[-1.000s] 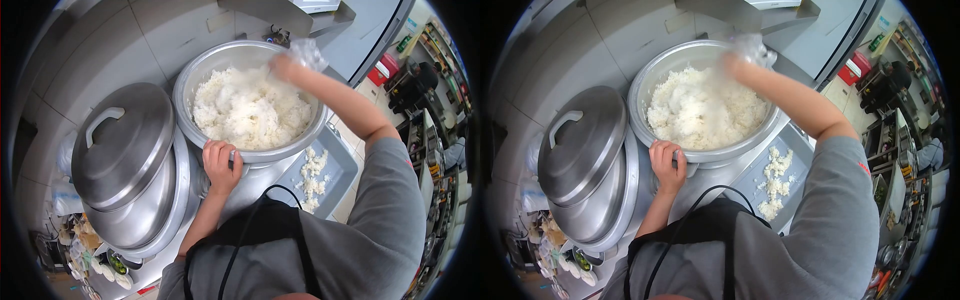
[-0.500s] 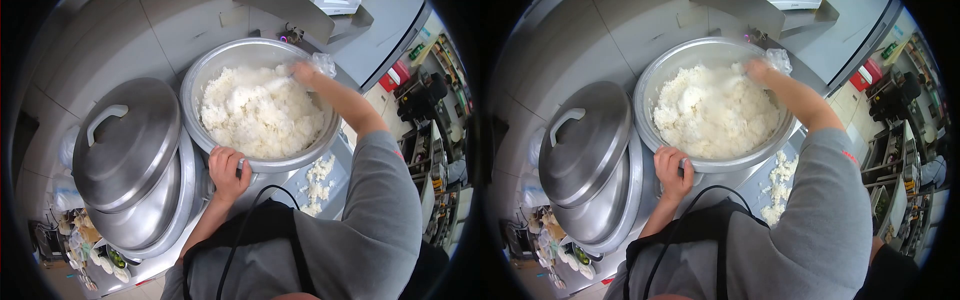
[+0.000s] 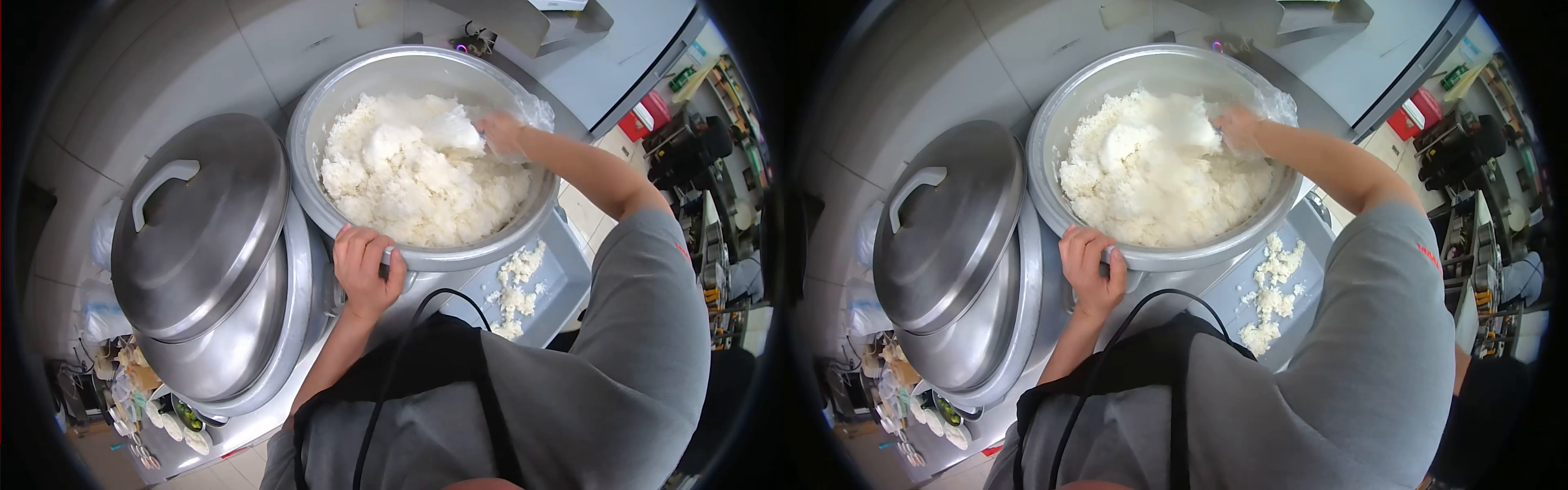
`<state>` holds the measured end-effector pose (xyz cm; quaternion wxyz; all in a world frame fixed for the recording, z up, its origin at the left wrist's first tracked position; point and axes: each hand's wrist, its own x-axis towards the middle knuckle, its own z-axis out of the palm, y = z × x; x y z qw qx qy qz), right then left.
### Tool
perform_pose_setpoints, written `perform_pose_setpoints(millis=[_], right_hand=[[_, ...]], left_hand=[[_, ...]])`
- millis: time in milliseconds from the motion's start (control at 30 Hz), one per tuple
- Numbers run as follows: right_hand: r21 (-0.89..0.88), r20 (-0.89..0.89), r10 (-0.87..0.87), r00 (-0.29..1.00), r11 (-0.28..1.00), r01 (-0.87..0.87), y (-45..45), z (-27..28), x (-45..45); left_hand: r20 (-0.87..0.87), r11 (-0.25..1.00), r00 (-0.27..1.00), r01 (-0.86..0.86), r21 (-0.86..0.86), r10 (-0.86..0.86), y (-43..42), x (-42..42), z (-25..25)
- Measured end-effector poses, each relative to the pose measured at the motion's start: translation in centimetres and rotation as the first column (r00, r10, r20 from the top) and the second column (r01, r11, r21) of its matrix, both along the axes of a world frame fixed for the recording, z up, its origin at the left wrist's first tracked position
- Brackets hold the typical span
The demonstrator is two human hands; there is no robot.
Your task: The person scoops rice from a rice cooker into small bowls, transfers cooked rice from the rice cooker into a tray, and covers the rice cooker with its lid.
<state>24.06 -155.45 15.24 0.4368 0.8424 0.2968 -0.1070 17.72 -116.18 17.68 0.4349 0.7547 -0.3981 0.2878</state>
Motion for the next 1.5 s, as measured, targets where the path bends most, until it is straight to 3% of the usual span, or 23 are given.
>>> perform_pose_setpoints(millis=[67, 167, 200, 233, 300, 367, 400, 467, 700, 767, 833, 900, 967, 1000, 1033, 1100, 1233, 1300, 1367, 1400, 1433, 1467, 1500], right_hand=[[0.502, -0.109, -0.515, 0.850, 0.709, 0.494, 5.8, 4.5, -3.9], [0.455, -0.131, -0.542, 0.830, 0.711, 0.536, 9.1, 5.4, -7.1], [0.454, -0.129, -0.548, 0.826, 0.708, 0.541, 8.6, 4.4, -7.3], [0.387, -0.057, -0.335, 0.940, 0.861, 0.330, 7.6, 2.7, -7.2], [0.300, -0.001, -0.103, 0.995, 0.949, 0.099, 8.7, 4.2, -7.9], [0.662, -0.128, -0.303, 0.944, 0.683, 0.309, 10.1, 7.0, -8.5], [0.663, -0.128, -0.312, 0.941, 0.679, 0.316, 9.5, 7.0, -8.5], [0.285, 0.272, -0.116, 0.955, 0.958, 0.035, 6.9, 6.6, -7.4], [0.626, 0.225, -0.441, 0.868, 0.748, 0.218, 7.2, 11.9, -10.6], [0.817, 0.149, -0.714, 0.684, 0.479, 0.321, 8.1, 14.5, -13.0], [0.999, 0.051, -0.835, 0.549, 0.052, -0.012, 5.4, 13.3, -17.2], [0.946, -0.131, -0.880, 0.456, -0.248, -0.208, 1.6, 9.0, -21.7], [0.978, -0.185, -0.957, 0.223, -0.157, 0.139, 0.0, 3.7, -26.7], [0.910, -0.387, -0.895, 0.222, -0.410, -0.067, -1.1, -1.9, -28.8], [0.970, -0.199, -0.976, 0.092, -0.183, 0.163, -0.4, -6.0, -30.4], [0.883, -0.456, -0.890, -0.001, -0.452, 0.123, -0.9, -14.0, -32.9], [0.941, -0.334, -0.940, -0.069, -0.328, -0.085, 4.9, -10.6, -34.5], [0.874, 0.208, -0.976, -0.056, 0.211, -0.437, 4.6, -12.9, -36.6], [0.966, -0.013, -0.988, -0.154, -0.052, 0.255, 4.6, -17.2, -40.3], [0.973, -0.139, -0.973, -0.185, -0.169, 0.158, 5.6, -17.9, -41.9], [0.997, 0.074, -0.977, -0.199, 0.074, 0.004, 7.3, -17.6, -43.6], [1.000, 0.004, -0.958, -0.285, 0.001, 0.013, 11.0, -13.5, -45.3], [0.983, 0.066, -0.950, -0.305, 0.115, -0.146, 13.0, -13.5, -47.7]], left_hand=[[0.003, 1.000, 1.000, 0.001, 0.012, -0.001, -0.1, -0.2, 0.0], [0.024, 1.000, 1.000, 0.009, -0.015, -0.009, -0.2, -0.2, 0.1], [0.030, 1.000, 1.000, -0.005, -0.002, 0.005, -0.1, -0.2, 0.1], [0.036, 1.000, 0.999, -0.021, 0.010, 0.020, -0.1, -0.3, 0.1], [0.047, 1.000, 0.999, -0.012, 0.004, 0.012, -0.1, -0.3, -0.1], [0.055, 1.000, 0.998, 0.000, 0.002, 0.000, 0.0, -0.2, -0.1], [0.060, 1.000, 0.998, 0.000, -0.001, 0.000, -0.1, -0.1, 0.0], [0.060, 1.000, 0.998, 0.012, 0.001, -0.012, 0.0, -0.4, -0.1], [0.088, 1.000, 0.996, 0.013, -0.009, -0.012, -0.1, -0.5, 0.2], [0.086, 1.000, 0.996, 0.027, -0.005, -0.027, -0.1, -0.6, 0.4], [0.092, 1.000, 0.996, 0.019, 0.010, -0.020, -0.1, -0.6, 0.2], [0.096, 1.000, 0.995, 0.018, 0.018, -0.020, -0.2, -0.5, 0.1], [0.115, 1.000, 0.993, 0.005, 0.024, -0.008, -0.2, -0.5, -0.1], [0.108, 0.999, 0.994, 0.024, 0.037, -0.028, -0.3, -0.5, -0.1], [0.108, 0.999, 0.994, 0.001, 0.046, -0.006, -0.2, -0.6, -0.1], [0.131, 0.999, 0.991, -0.003, 0.054, -0.004, -0.4, -0.8, 0.1], [0.132, 0.997, 0.991, 0.011, 0.080, -0.021, -0.4, -1.1, -0.1], [0.146, 0.998, 0.989, -0.007, 0.060, -0.002, -0.4, -1.0, -0.4], [0.202, 1.000, 0.979, -0.020, 0.024, 0.015, -0.4, -0.8, -1.0], [0.305, 0.999, 0.952, -0.038, 0.002, 0.035, -0.3, -0.1, -1.4], [0.313, 0.998, 0.948, -0.058, 0.014, 0.051, -0.2, 0.7, -2.1], [0.312, 0.999, 0.949, -0.046, 0.004, 0.043, -0.3, 1.1, -2.5], [0.268, 0.996, 0.963, -0.054, 0.064, 0.035, -0.2, 0.6, -1.8]])
